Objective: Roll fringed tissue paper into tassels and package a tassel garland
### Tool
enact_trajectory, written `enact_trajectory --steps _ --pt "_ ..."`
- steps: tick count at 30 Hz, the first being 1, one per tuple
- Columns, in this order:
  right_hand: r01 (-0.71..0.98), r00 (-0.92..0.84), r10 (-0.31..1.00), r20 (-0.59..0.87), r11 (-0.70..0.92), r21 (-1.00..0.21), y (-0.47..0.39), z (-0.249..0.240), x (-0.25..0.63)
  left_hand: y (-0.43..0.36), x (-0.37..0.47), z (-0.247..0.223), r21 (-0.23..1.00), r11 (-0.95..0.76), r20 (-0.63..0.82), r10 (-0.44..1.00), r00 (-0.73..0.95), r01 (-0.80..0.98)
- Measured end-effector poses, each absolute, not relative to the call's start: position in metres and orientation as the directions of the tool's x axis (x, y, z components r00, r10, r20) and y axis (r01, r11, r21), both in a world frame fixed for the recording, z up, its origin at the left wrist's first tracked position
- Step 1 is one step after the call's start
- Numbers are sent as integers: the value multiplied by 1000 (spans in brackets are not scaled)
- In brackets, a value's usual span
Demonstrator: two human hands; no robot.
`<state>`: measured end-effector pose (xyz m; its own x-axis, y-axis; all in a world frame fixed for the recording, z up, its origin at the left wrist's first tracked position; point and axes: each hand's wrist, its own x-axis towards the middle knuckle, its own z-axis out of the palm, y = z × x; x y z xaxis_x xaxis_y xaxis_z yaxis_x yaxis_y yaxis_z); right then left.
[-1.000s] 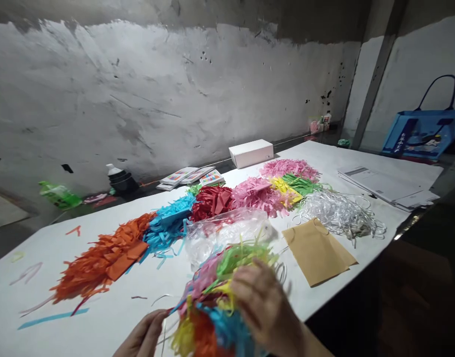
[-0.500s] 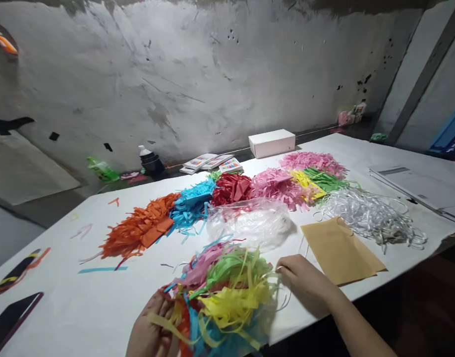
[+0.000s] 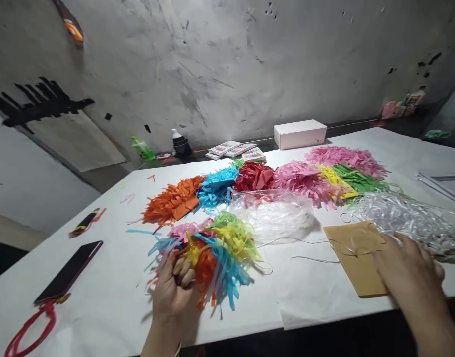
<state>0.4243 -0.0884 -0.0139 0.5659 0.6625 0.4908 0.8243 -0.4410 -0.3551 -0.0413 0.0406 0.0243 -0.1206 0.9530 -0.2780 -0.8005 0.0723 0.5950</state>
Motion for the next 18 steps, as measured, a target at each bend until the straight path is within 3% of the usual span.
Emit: enact_trajectory --steps 4,7,12,18 --pt "955 162 892 422 -34 -295 -57 -26 331 33 -38 20 636 64 -289 944 -161 -769" --pt "917 -140 944 299 238 -321 -20 -25 274 30 -45 16 649 66 -312 932 -186 -758" --pt "842 -309 936 168 352 -408 42 -32 230 25 -60 13 625 90 -357 916 -181 -775" --pt "664 -319 927 195 366 -653 47 -36 229 19 -77 11 609 27 -347 908 -235 -793"
